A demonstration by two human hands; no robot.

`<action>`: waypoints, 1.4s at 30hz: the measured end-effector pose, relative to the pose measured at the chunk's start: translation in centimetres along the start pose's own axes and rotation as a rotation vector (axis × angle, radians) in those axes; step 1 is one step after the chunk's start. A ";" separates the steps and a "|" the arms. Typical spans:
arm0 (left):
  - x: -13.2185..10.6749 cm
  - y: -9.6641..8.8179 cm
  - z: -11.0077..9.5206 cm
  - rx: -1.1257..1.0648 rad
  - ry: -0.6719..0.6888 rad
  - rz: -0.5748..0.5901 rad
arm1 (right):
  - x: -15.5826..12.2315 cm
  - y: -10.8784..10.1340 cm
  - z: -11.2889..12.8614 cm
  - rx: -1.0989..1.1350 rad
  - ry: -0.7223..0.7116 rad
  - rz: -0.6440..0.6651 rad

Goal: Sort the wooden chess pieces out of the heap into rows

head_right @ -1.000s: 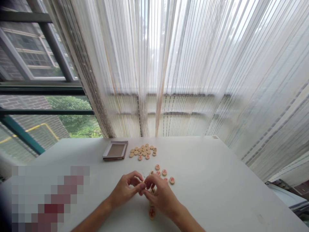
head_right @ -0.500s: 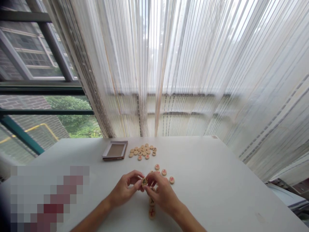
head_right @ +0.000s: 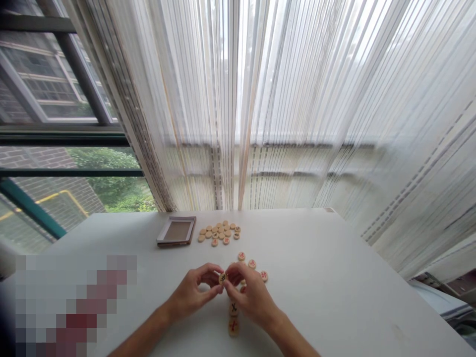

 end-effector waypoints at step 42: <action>1.1 -1.3 0.9 0.799 0.216 -0.100 | 1.9 -8.4 -8.9 -0.019 0.236 -0.574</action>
Point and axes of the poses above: each hand's wrist, its own x-axis towards the middle knuckle, its own y-axis out of the palm, z = x × y, the point moved 4 cm from there along x, towards the middle knuckle, and after that the axes turned 1 degree about z, right-handed, at the moved point
